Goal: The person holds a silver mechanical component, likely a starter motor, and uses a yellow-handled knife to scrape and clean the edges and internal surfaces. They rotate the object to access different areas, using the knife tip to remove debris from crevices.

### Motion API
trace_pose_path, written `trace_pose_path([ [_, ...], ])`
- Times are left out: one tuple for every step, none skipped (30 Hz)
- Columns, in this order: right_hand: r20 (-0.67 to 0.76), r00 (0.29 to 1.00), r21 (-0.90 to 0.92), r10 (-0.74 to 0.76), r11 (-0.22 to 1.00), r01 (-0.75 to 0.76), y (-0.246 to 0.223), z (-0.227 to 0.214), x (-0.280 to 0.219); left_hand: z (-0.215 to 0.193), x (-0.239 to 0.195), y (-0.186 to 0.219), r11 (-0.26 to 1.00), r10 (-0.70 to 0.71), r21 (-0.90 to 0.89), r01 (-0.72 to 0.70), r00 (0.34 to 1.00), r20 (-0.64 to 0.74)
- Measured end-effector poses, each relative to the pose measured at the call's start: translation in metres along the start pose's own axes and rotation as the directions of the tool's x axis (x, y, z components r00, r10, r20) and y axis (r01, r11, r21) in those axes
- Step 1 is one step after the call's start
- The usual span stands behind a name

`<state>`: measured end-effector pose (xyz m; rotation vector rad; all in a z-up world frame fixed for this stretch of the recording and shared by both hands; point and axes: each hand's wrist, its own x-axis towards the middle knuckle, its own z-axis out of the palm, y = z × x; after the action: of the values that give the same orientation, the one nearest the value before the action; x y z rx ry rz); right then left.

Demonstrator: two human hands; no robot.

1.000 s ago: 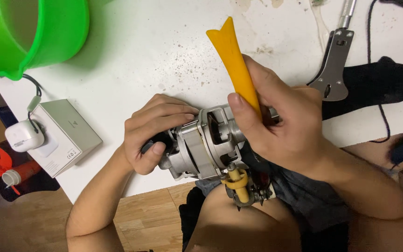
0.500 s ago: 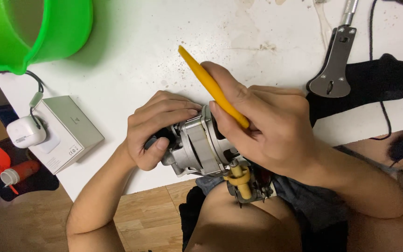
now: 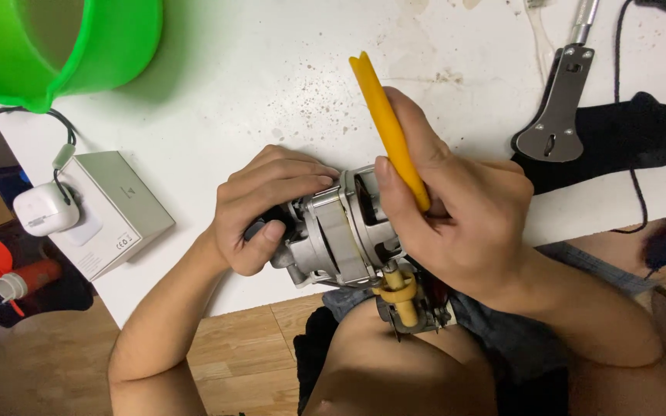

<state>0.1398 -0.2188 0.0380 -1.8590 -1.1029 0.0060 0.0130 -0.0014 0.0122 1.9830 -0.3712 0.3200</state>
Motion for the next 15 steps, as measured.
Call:
trace_pose_path([
  [0.004, 1.0, 0.023, 0.029, 0.999, -0.029, -0.001, 0.0, 0.0, 0.0, 0.0, 0.0, 1.0, 0.001, 0.0, -0.001, 1.0, 0.003],
  [0.01, 0.998, 0.046, 0.06, 0.997, -0.06, -0.002, 0.0, -0.001, -0.001, 0.0, 0.001, 1.0, 0.001, -0.001, -0.001, 1.0, 0.006],
  [0.013, 0.998, 0.047, 0.057, 0.997, -0.058, -0.003, -0.001, 0.001, -0.001, -0.001, 0.001, 1.0, 0.0, 0.001, 0.0, 1.0, 0.003],
  [0.024, 0.991, 0.044, 0.134, 0.99, -0.135, -0.003, -0.002, 0.002, -0.001, -0.001, 0.001, 1.0, -0.01, 0.0, 0.01, 1.0, 0.014],
  [0.035, 0.977, 0.04, 0.21, 0.977, -0.211, -0.004, -0.003, 0.004, -0.002, -0.001, 0.002, 1.0, -0.019, -0.001, 0.019, 0.999, 0.026],
  [0.043, 0.978, 0.04, 0.202, 0.978, -0.204, -0.006, -0.003, 0.003, -0.001, -0.001, 0.001, 1.0, -0.021, 0.003, 0.021, 1.0, 0.016],
  [0.046, 0.987, 0.03, 0.157, 0.987, -0.158, -0.007, -0.004, 0.002, 0.0, -0.001, 0.001, 1.0, -0.002, 0.006, 0.002, 1.0, 0.002],
  [0.048, 0.993, 0.019, 0.11, 0.994, -0.111, -0.009, -0.004, 0.001, 0.0, 0.0, 0.001, 1.0, 0.017, 0.01, -0.017, 1.0, -0.011],
  [0.055, 0.993, 0.019, 0.103, 0.994, -0.104, -0.011, -0.002, 0.001, -0.001, -0.001, 0.0, 1.0, 0.017, 0.014, -0.017, 1.0, -0.021],
  [0.031, 0.992, 0.01, 0.122, 0.992, -0.122, -0.012, -0.002, 0.002, -0.001, -0.001, 0.0, 1.0, 0.023, 0.012, -0.023, 0.999, -0.021],
  [0.006, 0.99, 0.001, 0.14, 0.99, -0.14, -0.014, -0.002, 0.003, -0.001, -0.001, 0.001, 1.0, 0.03, 0.01, -0.03, 0.999, -0.022],
  [0.002, 0.992, -0.001, 0.128, 0.992, -0.128, -0.012, 0.001, 0.0, -0.001, 0.0, 0.001, 0.999, 0.039, 0.018, -0.039, 0.999, -0.027],
  [0.007, 0.992, 0.063, 0.123, 0.99, -0.123, -0.009, 0.004, -0.002, -0.002, 0.001, 0.002, 0.999, 0.045, 0.01, -0.045, 0.999, -0.025],
  [0.018, 0.992, 0.13, 0.122, 0.984, -0.123, -0.007, 0.007, -0.006, -0.001, 0.0, 0.004, 0.999, 0.044, 0.0, -0.044, 0.999, -0.025],
  [0.019, 0.993, 0.131, 0.113, 0.985, -0.114, -0.012, 0.006, 0.0, -0.002, 0.0, 0.004, 0.999, 0.047, 0.007, -0.047, 0.998, -0.03],
])
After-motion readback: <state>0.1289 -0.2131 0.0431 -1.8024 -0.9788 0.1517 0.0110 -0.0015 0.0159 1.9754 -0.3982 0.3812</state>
